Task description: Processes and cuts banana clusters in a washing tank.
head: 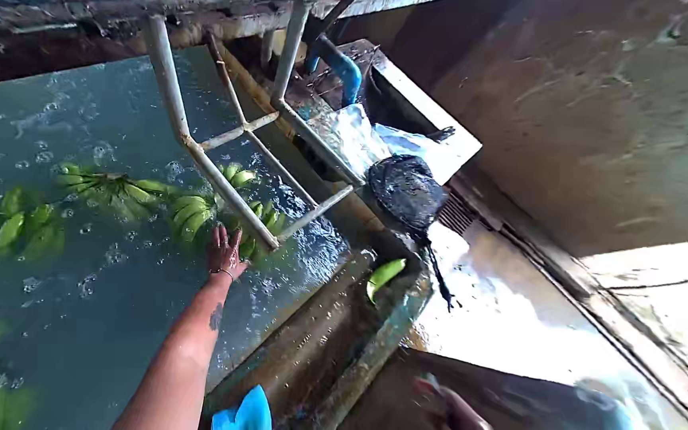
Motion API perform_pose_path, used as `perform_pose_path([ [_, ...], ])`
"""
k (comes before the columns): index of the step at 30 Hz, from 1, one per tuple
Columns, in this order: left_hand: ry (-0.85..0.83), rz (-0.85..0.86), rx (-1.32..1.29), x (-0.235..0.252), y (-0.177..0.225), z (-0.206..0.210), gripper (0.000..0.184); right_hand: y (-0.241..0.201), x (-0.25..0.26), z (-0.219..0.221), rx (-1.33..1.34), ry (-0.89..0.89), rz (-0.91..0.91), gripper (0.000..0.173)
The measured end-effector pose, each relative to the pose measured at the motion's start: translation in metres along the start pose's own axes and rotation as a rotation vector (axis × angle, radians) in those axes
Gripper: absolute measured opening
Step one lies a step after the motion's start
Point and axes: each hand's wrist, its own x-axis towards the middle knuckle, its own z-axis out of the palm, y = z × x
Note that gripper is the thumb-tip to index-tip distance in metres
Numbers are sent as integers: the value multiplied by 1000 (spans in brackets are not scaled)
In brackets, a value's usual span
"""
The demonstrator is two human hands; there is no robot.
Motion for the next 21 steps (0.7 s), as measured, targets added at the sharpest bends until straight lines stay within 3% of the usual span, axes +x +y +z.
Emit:
perform_pose_path([
  [2, -3, 14, -57, 4, -13, 6, 96, -69, 64, 40, 107, -46, -173, 35],
  [4, -7, 1, -123, 8, -27, 6, 87, -124, 114, 76, 262, -151, -188, 31],
  [7, -71, -49, -189, 19, -48, -8, 90, -183, 164, 128, 720, -275, 37, 33],
  [9, -98, -71, -216, 24, -63, -21, 94, -209, 187, 161, 1035, -205, 299, 42],
  [11, -67, -72, -229, 32, -79, -29, 88, -221, 213, 194, 1190, -37, 525, 41],
  [13, -81, -66, -297, 40, -95, -35, 85, -226, 241, 222, 1160, 142, 678, 19],
  [14, -121, -84, -335, 43, -100, -42, 85, -224, 252, 232, 1129, 170, 707, 24],
  [18, -214, -210, -442, 48, -112, -65, 90, -200, 277, 246, 624, -153, 504, 53],
  [19, -192, -206, -458, 49, -117, -66, 88, -196, 281, 247, 623, -141, 467, 51],
  [21, -223, -220, -490, 51, -126, -69, 84, -187, 284, 240, 970, 5, 455, 35],
])
